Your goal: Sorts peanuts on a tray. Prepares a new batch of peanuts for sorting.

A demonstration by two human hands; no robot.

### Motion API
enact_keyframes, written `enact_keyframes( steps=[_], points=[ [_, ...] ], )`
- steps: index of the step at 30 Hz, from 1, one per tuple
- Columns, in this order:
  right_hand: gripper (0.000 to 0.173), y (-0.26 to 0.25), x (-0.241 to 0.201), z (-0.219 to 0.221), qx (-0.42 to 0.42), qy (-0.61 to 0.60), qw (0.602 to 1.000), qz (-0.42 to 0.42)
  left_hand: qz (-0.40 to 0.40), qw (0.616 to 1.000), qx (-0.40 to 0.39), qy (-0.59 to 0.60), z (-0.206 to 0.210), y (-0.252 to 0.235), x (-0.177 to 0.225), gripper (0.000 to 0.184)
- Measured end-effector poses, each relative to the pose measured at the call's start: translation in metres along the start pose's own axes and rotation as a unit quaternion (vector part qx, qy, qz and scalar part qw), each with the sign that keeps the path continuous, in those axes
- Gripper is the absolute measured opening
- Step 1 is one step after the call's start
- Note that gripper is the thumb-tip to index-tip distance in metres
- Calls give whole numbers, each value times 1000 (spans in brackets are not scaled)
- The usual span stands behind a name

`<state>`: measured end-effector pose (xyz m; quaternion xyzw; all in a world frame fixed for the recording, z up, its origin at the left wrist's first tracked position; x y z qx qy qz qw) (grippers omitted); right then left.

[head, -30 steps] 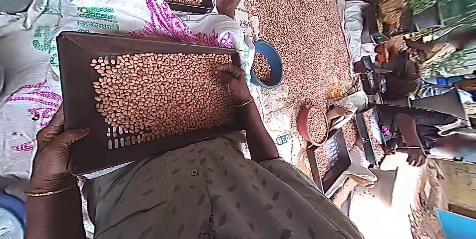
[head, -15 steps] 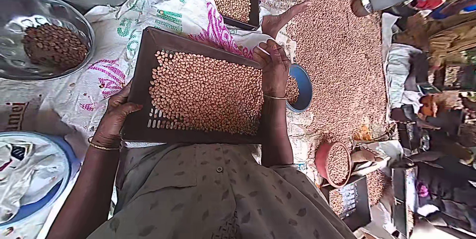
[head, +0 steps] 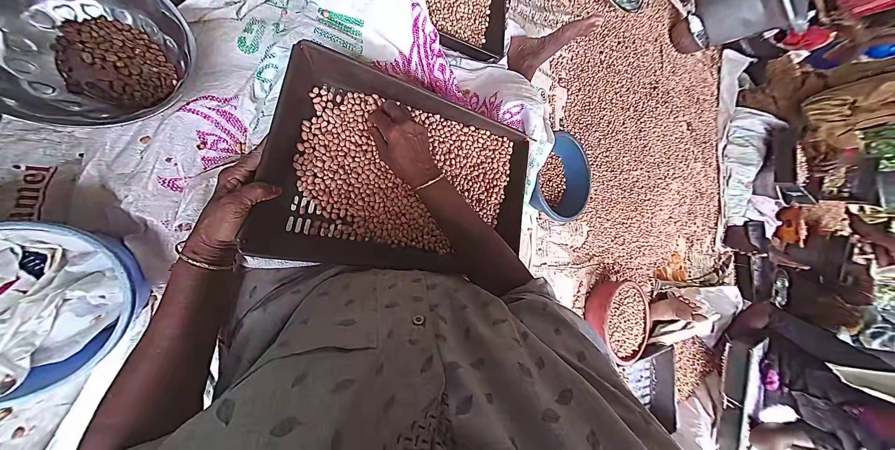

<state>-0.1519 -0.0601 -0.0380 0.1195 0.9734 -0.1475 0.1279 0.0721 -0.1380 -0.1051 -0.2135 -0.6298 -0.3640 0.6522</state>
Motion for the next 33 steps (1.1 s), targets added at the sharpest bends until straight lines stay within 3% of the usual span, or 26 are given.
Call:
enact_keyframes(
  steps=[3,6,7,8,11,12,13,15,17,18,20,24,33],
  points=[
    [15,1,13,-14,14,-79,997,24,2,1000,-1,5,1,-1,1,72],
    [13,-5,28,-33,-54,-164,982,71,4,1000,2,10,1,0,1,71],
    [15,-9,35,-43,-28,-228,970,80,2,1000,2,8,1,0,2,71],
    [19,-14,45,-57,33,-321,941,101,0,1000,2,9,1,0,2,71],
    [33,-29,76,-91,196,-569,772,204,-5,1000,-1,12,0,0,-2,72],
    [28,-32,78,-90,202,-582,755,224,-4,1000,-1,9,0,0,-3,72],
    [24,-33,73,-83,175,-565,775,221,-4,1000,-2,6,-1,0,-2,72],
    [18,-33,48,-57,56,-467,867,167,-4,1000,1,6,0,-1,-1,71],
    [16,-25,21,-26,-41,-289,951,104,-5,1000,3,3,1,-1,-1,72],
    [19,-19,13,-13,-74,-201,972,94,-5,1000,0,3,0,-1,-2,72],
    [22,-13,1,5,-88,-88,989,74,1,1000,1,7,-1,-1,-1,71],
    [19,-11,-12,8,-56,-12,997,46,0,1000,-1,-5,0,-2,-1,71],
    [24,-13,-7,2,-122,-51,989,59,-4,1000,8,-22,-2,-1,-3,71]
  ],
)
Point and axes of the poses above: each hand's wrist, its own y-axis away from the middle knuckle, its own z-axis out of the palm, x = y × z, the point moved 8 cm from there along -y, towards the middle knuckle, and after that the axes turned 5 degrees about -y, right-handed, at the moved point
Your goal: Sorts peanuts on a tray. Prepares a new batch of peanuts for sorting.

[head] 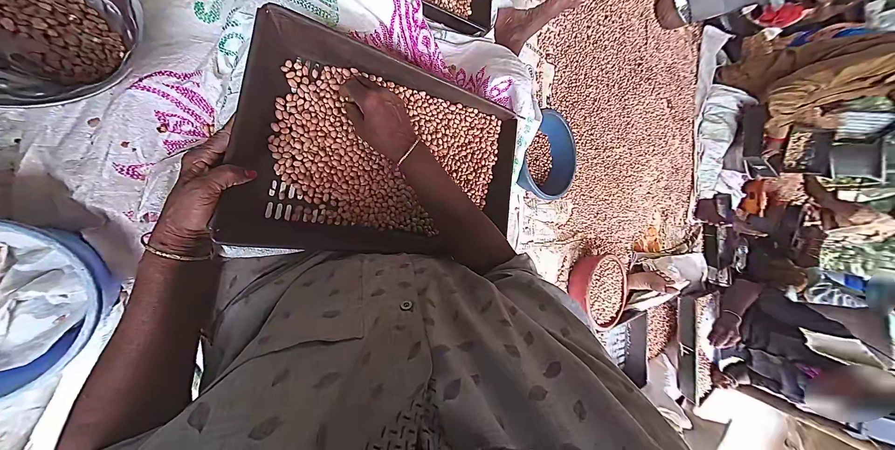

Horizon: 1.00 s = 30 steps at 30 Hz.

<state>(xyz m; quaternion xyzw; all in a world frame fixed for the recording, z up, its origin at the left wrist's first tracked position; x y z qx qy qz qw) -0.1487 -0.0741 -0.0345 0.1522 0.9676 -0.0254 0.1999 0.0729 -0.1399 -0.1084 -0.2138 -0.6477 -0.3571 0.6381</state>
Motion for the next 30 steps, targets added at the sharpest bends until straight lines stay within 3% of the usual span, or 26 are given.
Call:
enact_keyframes(
  steps=[7,10,13,17,18,20,22,23,25,27,28,30],
  points=[
    [23,-1,-5,6,-3,38,999,-11,4,1000,5,-8,-1,0,1,73],
    [25,-4,9,-5,0,-16,1000,15,9,1000,0,-7,0,0,2,72],
    [19,5,28,-36,38,-99,994,-12,13,1000,-4,1,0,0,1,71],
    [10,49,35,-48,-149,-249,957,13,22,1000,-6,8,1,0,2,74],
    [9,58,39,-52,-133,-300,944,17,21,1000,-3,9,1,0,3,74],
    [16,69,62,-83,67,-446,892,22,21,1000,-4,7,2,1,6,74],
    [47,78,94,-115,230,-522,820,36,18,1000,-8,2,5,3,8,73],
    [54,82,104,-121,258,-512,817,54,15,1000,-6,2,5,4,9,73],
    [43,94,96,-108,231,-467,850,74,12,1000,-2,-4,4,4,10,73],
    [20,108,70,-71,116,-422,898,55,15,1000,-4,-2,3,2,8,74],
    [15,115,59,-53,67,-382,921,31,17,1000,-4,-1,3,2,7,73],
    [13,127,50,-28,54,-262,963,-18,15,1000,-1,9,2,3,4,71]
  ],
)
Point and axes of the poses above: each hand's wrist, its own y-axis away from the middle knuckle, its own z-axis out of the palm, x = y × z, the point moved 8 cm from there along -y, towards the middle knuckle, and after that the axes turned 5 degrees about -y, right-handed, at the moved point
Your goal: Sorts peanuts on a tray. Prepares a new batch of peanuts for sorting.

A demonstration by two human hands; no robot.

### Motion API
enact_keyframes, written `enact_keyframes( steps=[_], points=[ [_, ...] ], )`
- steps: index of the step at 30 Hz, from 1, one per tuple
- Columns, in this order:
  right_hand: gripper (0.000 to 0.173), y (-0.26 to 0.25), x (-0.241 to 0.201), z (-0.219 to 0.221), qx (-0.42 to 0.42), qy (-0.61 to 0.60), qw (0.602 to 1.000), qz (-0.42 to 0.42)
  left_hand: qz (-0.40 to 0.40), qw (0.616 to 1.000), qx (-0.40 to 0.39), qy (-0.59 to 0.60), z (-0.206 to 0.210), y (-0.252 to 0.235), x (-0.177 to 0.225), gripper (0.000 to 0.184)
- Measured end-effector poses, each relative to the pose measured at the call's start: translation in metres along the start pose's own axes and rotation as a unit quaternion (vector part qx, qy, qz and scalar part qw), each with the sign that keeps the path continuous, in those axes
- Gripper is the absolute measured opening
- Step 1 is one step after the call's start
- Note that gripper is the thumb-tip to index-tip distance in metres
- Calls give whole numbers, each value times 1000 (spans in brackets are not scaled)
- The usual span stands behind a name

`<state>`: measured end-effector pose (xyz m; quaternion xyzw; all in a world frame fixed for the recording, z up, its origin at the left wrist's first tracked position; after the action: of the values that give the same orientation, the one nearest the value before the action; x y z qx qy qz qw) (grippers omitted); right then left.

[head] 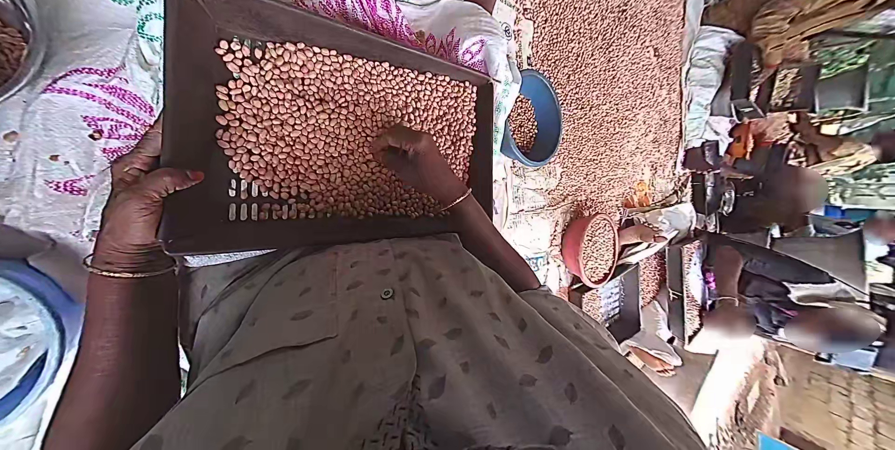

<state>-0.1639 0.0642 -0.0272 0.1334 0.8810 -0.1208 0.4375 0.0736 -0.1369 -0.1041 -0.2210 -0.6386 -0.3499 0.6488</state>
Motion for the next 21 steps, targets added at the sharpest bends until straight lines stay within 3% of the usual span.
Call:
enact_keyframes(
  steps=[2,6,16,21],
  points=[
    [13,12,2,11,11,109,994,-8,-1,1000,-4,-4,-2,-1,-4,71],
    [24,24,-29,14,-18,230,971,67,-14,1000,0,-3,0,0,2,72],
    [6,26,-27,25,4,295,955,-11,-7,1000,1,-12,2,0,4,73],
    [9,23,-19,28,-12,306,952,-22,7,1000,-10,-11,-1,-3,-1,73]
  ],
)
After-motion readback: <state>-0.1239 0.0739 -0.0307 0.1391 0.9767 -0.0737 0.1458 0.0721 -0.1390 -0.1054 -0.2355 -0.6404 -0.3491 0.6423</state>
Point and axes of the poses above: each hand's wrist, its own y-axis away from the middle knuckle, its own z-axis out of the palm, x = y × z, the point moved 8 cm from there along -y, towards the middle knuckle, and after that the axes turned 5 degrees about -y, right-handed, at the moved point
